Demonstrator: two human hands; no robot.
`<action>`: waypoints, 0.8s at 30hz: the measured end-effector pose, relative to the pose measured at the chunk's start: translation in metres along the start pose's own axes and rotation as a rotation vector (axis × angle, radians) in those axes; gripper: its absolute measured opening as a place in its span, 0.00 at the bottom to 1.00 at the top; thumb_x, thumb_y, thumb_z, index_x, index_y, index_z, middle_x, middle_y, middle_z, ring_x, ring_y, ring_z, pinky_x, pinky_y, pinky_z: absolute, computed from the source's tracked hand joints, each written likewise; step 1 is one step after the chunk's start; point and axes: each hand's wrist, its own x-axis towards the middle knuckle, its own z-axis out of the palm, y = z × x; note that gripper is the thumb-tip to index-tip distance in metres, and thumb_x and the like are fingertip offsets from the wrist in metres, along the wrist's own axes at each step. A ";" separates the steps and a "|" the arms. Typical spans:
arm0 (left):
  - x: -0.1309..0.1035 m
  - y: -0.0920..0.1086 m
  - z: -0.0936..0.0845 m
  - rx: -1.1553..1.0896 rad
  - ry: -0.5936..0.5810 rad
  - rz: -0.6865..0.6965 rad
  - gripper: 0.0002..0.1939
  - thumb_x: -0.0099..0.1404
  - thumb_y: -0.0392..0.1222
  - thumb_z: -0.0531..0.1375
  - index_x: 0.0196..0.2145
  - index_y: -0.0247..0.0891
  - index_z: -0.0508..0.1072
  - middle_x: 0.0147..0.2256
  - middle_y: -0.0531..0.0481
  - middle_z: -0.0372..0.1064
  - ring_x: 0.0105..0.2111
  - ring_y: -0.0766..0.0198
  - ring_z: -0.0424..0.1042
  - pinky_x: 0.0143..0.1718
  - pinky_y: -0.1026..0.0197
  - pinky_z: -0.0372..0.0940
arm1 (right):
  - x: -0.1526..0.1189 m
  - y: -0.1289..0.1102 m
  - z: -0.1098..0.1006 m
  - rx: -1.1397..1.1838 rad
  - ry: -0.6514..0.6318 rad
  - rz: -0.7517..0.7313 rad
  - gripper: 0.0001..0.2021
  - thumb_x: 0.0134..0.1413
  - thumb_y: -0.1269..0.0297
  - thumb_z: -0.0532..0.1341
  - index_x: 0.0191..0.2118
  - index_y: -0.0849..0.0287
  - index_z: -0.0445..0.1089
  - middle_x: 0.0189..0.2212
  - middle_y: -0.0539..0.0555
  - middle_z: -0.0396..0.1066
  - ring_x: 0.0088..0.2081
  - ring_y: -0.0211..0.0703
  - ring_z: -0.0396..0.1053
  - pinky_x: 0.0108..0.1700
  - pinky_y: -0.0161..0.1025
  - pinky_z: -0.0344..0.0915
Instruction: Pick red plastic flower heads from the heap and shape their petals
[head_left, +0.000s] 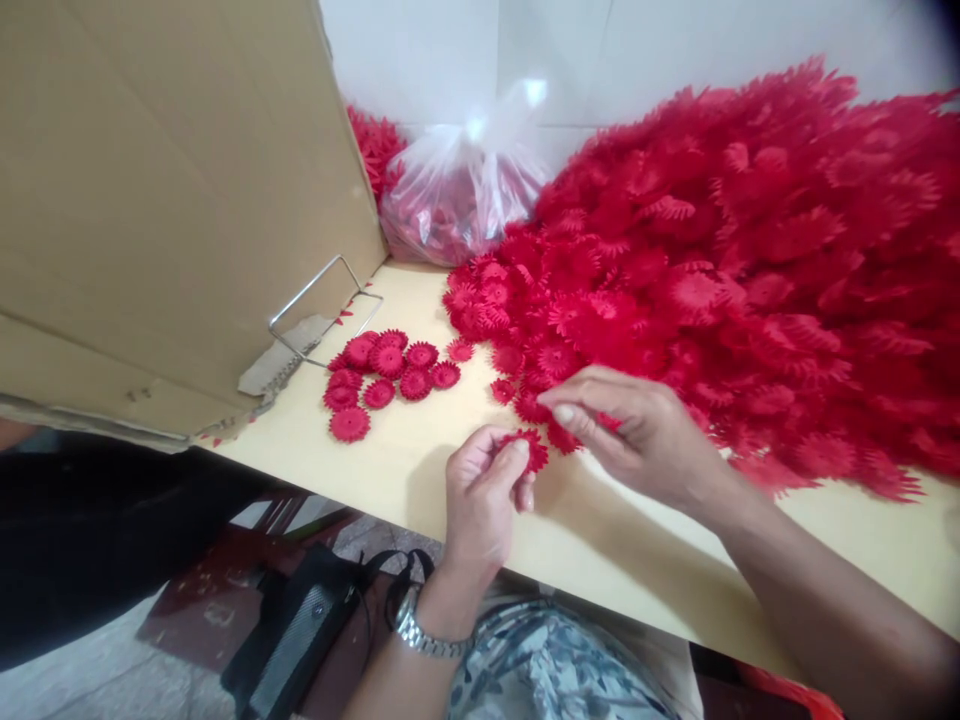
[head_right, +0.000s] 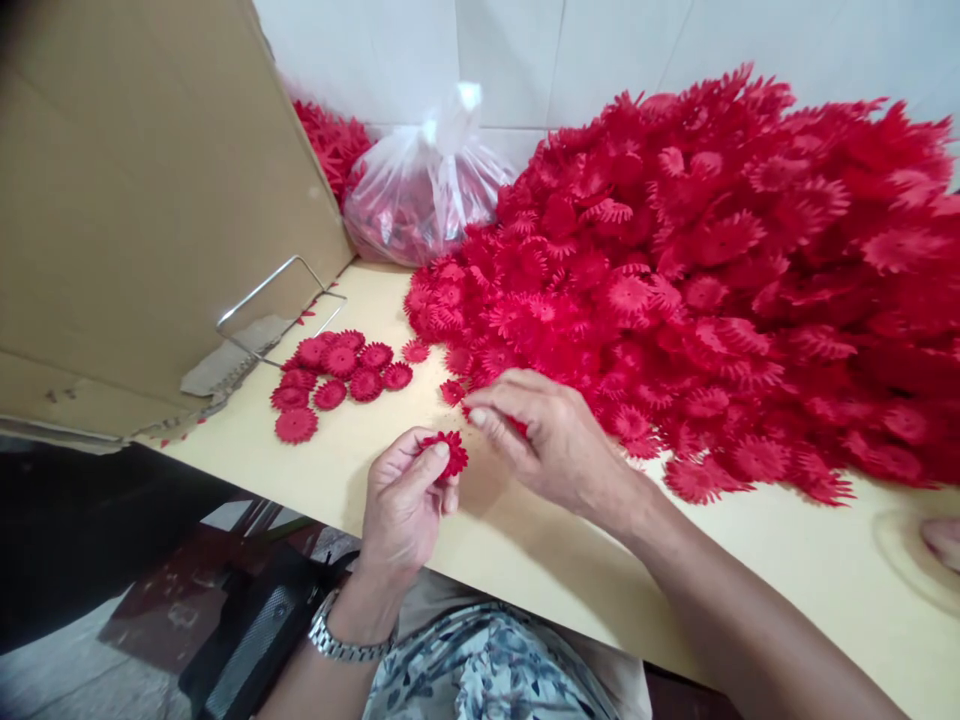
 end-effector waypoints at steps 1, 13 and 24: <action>0.000 -0.001 0.001 0.000 0.006 0.000 0.12 0.54 0.45 0.63 0.23 0.36 0.65 0.16 0.59 0.59 0.13 0.76 0.55 0.13 0.73 0.49 | -0.003 -0.003 0.004 0.109 -0.064 0.052 0.09 0.60 0.64 0.54 0.36 0.59 0.72 0.30 0.54 0.72 0.32 0.39 0.69 0.35 0.36 0.65; 0.002 -0.009 0.000 0.175 -0.084 0.097 0.21 0.60 0.55 0.57 0.20 0.36 0.63 0.17 0.57 0.58 0.15 0.75 0.54 0.14 0.71 0.50 | -0.009 -0.005 0.016 0.747 -0.201 0.413 0.12 0.52 0.56 0.62 0.28 0.60 0.64 0.23 0.49 0.70 0.26 0.36 0.70 0.28 0.33 0.65; 0.000 -0.006 -0.003 0.149 -0.171 0.001 0.11 0.57 0.45 0.61 0.25 0.36 0.65 0.19 0.57 0.63 0.15 0.75 0.59 0.16 0.71 0.54 | -0.013 -0.004 0.012 0.761 -0.169 0.409 0.11 0.57 0.57 0.57 0.33 0.60 0.69 0.23 0.49 0.71 0.27 0.36 0.70 0.32 0.34 0.66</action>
